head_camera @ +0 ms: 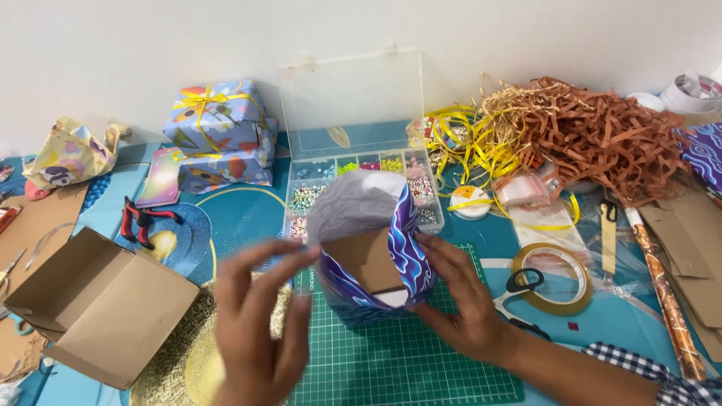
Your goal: Wrapping a small box with patterned paper and securing it with adhesive tape on a craft table.
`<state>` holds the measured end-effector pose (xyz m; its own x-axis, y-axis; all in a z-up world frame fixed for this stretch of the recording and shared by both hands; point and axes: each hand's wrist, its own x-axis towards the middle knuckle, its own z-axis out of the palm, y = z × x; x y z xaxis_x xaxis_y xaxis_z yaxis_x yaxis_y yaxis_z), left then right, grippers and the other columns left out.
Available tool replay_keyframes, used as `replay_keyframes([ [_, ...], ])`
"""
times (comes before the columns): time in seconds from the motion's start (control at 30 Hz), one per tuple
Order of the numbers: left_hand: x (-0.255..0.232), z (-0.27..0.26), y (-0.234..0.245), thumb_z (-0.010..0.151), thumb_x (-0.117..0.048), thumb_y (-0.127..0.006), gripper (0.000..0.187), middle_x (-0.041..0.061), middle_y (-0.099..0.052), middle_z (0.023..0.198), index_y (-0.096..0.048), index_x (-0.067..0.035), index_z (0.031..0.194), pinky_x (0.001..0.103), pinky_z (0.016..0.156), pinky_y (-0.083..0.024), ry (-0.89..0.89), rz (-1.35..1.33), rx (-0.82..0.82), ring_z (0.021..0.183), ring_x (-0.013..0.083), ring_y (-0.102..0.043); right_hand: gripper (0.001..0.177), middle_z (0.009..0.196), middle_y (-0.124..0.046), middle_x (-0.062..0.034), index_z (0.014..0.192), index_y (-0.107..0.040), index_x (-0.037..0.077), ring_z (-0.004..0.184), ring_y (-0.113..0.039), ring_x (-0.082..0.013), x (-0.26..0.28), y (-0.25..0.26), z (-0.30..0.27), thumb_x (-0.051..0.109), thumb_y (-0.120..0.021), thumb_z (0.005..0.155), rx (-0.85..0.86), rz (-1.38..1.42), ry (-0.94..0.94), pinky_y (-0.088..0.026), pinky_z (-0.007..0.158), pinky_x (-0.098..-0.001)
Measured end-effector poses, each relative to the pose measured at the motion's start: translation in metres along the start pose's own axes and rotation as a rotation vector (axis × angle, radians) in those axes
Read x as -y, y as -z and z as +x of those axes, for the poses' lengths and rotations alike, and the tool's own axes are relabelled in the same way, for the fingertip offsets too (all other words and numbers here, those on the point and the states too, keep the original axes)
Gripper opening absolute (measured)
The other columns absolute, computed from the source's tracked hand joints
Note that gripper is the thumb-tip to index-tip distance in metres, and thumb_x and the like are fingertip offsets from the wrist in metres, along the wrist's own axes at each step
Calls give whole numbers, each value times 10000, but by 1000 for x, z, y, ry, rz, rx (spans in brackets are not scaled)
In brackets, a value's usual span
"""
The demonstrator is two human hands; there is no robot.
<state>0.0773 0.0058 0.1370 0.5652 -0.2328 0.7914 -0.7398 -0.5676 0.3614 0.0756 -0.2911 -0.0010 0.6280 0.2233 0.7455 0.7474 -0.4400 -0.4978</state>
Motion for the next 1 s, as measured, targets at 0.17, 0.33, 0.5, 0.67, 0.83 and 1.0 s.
replay_keyframes([
  [0.17, -5, 132, 8, 1088, -121, -660, 298, 117, -733, 1290, -776, -191, 1354, 543, 881, -475, -408, 183, 507, 1116, 384, -681, 745, 1816, -465, -227, 1765, -410, 69, 1694, -523, -424, 5, 0, 3, 209, -781, 1135, 15, 16, -36, -517, 1400, -562],
  [0.33, -3, 168, -36, 887, -323, -847, 226, 29, -753, 1155, -873, -273, 1107, 548, 929, -502, -837, 306, 687, 1044, 318, -673, 726, 1832, -439, -199, 1778, -391, 127, 1695, -500, -408, 3, -1, 5, 280, -742, 1161, 21, 6, -85, -563, 1343, -541],
  [0.5, -7, 168, -38, 1059, -163, -809, 345, -52, -651, 903, -755, -285, 741, 466, 955, -514, -1201, 292, 642, 975, 276, -588, 666, 1822, -457, -180, 1779, -421, 106, 1721, -484, -393, 6, 1, 9, 181, -720, 1188, 15, 87, -43, -475, 1425, -553],
  [0.67, -15, 175, -18, 1167, -97, -737, 301, -15, -665, 958, -753, -183, 879, 483, 996, -515, -1187, 186, 612, 994, 290, -580, 544, 1709, -574, -192, 1725, -518, 97, 1597, -580, -382, -5, -4, 5, 122, -638, 1195, 75, 137, -117, -505, 1321, -516],
  [0.83, 3, 163, -24, 1230, -144, -714, 233, 9, -666, 914, -718, -117, 998, 461, 930, -472, -1064, 158, 624, 942, 302, -605, 629, 1711, -615, -161, 1712, -509, 125, 1627, -589, -386, 12, 6, 28, 232, -750, 1141, 79, 260, -202, -505, 1334, -559],
  [1.0, 14, 162, -32, 1199, -215, -757, 212, -4, -824, 1066, -810, -129, 1012, 485, 1020, -425, -933, 8, 597, 996, 267, -678, 529, 1874, -236, -313, 1403, -398, 166, 1807, -249, -507, 1, -1, 34, 174, -832, 1100, 101, 503, 4, -304, 1491, -634],
])
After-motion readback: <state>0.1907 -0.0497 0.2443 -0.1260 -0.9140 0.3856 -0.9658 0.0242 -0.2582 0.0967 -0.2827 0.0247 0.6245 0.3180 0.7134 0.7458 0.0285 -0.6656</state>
